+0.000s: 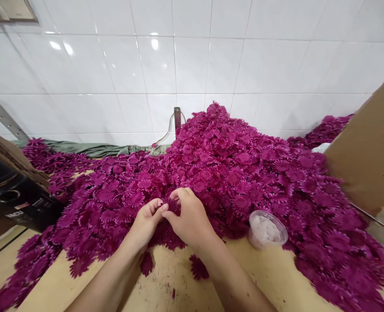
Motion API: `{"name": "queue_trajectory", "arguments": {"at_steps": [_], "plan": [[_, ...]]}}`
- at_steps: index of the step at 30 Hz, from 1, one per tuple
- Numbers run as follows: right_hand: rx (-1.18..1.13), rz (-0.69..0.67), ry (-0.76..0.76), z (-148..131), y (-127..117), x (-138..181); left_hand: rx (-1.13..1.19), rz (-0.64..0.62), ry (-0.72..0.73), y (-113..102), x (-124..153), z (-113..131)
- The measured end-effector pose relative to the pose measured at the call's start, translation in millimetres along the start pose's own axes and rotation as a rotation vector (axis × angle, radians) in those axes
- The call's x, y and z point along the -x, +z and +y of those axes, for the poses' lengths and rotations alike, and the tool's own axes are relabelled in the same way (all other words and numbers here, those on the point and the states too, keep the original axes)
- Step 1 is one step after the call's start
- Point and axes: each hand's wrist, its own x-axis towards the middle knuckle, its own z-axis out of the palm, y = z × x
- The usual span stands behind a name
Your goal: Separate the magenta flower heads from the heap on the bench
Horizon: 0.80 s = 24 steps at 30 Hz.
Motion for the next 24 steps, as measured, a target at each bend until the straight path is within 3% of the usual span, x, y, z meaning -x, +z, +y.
{"name": "queue_trajectory", "arguments": {"at_steps": [3, 8, 10, 18, 23, 24], "plan": [[-0.064, 0.001, 0.039, 2, 2, -3, -0.011, 0.006, -0.003, 1, -1, -1], [-0.361, -0.231, 0.138, 7, 1, -9, -0.021, 0.0, 0.001, -1, 0, -1], [-0.396, -0.214, 0.146, 8, 0, -9, -0.031, -0.021, 0.013, -1, 1, 1], [-0.261, 0.202, 0.113, 2, -2, -15, -0.066, 0.001, 0.12, 9, 3, 11], [-0.233, 0.648, 0.163, 27, -37, -41, 0.044, 0.104, 0.121, 0, 6, 10], [-0.213, 0.661, 0.16, 33, -44, -45, 0.052, 0.107, 0.106, -1, 6, 10]]}}
